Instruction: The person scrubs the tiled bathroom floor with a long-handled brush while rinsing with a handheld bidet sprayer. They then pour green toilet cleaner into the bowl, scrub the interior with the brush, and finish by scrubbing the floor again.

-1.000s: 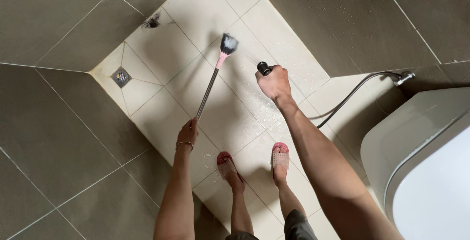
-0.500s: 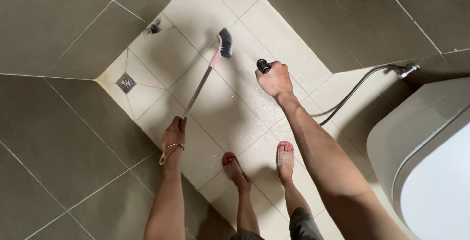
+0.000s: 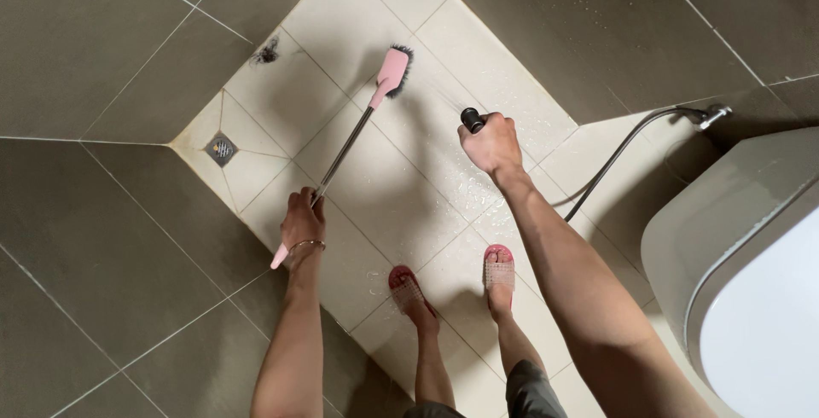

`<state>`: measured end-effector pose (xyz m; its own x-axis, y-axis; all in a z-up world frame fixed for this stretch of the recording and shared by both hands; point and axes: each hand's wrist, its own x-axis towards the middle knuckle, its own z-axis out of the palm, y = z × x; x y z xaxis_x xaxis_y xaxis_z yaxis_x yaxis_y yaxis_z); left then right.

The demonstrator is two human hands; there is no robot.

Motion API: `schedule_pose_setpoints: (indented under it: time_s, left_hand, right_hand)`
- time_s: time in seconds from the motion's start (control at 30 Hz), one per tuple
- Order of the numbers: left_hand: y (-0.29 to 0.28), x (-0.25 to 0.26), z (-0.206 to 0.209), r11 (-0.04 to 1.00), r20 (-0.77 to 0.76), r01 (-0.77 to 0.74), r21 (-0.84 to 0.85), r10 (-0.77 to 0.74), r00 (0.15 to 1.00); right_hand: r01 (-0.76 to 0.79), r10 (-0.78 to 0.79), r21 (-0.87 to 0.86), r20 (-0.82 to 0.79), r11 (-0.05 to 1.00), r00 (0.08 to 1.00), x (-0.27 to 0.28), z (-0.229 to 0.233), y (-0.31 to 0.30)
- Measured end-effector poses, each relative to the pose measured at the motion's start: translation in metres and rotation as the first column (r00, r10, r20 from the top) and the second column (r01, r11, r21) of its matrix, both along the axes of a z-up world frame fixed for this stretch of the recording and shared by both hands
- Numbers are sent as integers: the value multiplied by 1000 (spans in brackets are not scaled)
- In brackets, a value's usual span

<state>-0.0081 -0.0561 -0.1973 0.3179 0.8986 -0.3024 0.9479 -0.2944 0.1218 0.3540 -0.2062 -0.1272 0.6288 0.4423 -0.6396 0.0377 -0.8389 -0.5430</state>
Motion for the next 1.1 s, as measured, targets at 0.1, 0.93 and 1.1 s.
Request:
schedule_pose_setpoints:
  time_s: [0.1,0.93,1.1]
  left_hand:
    - [1,6,-13,999,-21,37,30,-36,999]
    - [11,21,14,986,-385,161,50,-130,914]
    - [7,23,23,986,-337,154,64,-124,933]
  right_hand:
    - [37,-37,16,18,999,999,4,-3,-6]
    - [30,-29,58,-25,998,999,19,0,-32]
    - [20,-17,49,-59,999,998,19,2,-31]
